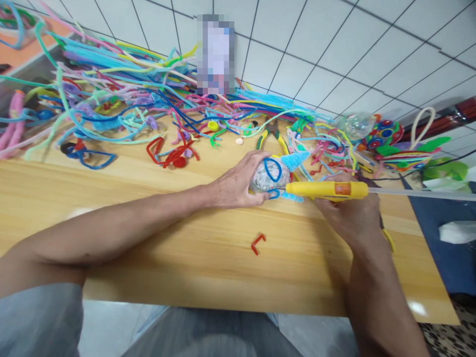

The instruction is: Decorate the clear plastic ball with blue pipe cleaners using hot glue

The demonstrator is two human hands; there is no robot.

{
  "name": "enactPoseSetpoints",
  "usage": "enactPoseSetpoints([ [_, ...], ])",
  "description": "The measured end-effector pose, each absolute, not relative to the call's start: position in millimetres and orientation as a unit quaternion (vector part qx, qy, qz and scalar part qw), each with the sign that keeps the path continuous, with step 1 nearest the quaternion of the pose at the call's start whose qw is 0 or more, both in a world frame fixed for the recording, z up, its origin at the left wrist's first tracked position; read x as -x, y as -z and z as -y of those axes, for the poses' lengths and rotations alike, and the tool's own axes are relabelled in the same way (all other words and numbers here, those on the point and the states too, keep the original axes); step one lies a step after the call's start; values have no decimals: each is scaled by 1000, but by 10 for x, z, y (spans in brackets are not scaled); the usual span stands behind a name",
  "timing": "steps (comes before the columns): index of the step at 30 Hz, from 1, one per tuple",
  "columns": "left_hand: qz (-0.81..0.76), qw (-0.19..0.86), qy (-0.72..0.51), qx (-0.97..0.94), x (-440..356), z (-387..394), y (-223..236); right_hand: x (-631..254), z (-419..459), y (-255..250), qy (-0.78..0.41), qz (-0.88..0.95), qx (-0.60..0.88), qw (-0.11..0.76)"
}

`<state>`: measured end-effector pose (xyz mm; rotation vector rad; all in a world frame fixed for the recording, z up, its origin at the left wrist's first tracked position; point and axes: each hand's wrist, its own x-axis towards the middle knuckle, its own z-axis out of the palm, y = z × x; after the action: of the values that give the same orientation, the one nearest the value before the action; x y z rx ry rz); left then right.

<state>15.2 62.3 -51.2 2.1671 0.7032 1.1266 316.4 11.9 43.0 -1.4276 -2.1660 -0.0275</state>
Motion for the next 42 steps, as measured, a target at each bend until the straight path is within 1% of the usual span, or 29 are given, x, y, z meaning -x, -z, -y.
enactPoseSetpoints([
  [4, -255, 294, -431, -814, -151, -621, 512, -3158, -110, -431, 5, 798, 538, 271],
  [9, -269, 294, -414, -818, -148, -613, 489, -3151, -86, -434, -6, 779, 576, 248],
  [17, -261, 298, -420, -816, -143, -620, 502, -3206, -91, -403, -4, 784, 564, 259],
  [23, -263, 311, -425, -809, -143, -624, 510, -3208, -92, -388, -5, 780, 573, 251],
  [38, -274, 321, -389, -819, -97, -591, 414, -3208, -112, -321, -21, 772, 555, 310],
  [42, -292, 339, -377, -811, -74, -577, 377, -3126, -135, -402, -71, 729, 581, 354],
])
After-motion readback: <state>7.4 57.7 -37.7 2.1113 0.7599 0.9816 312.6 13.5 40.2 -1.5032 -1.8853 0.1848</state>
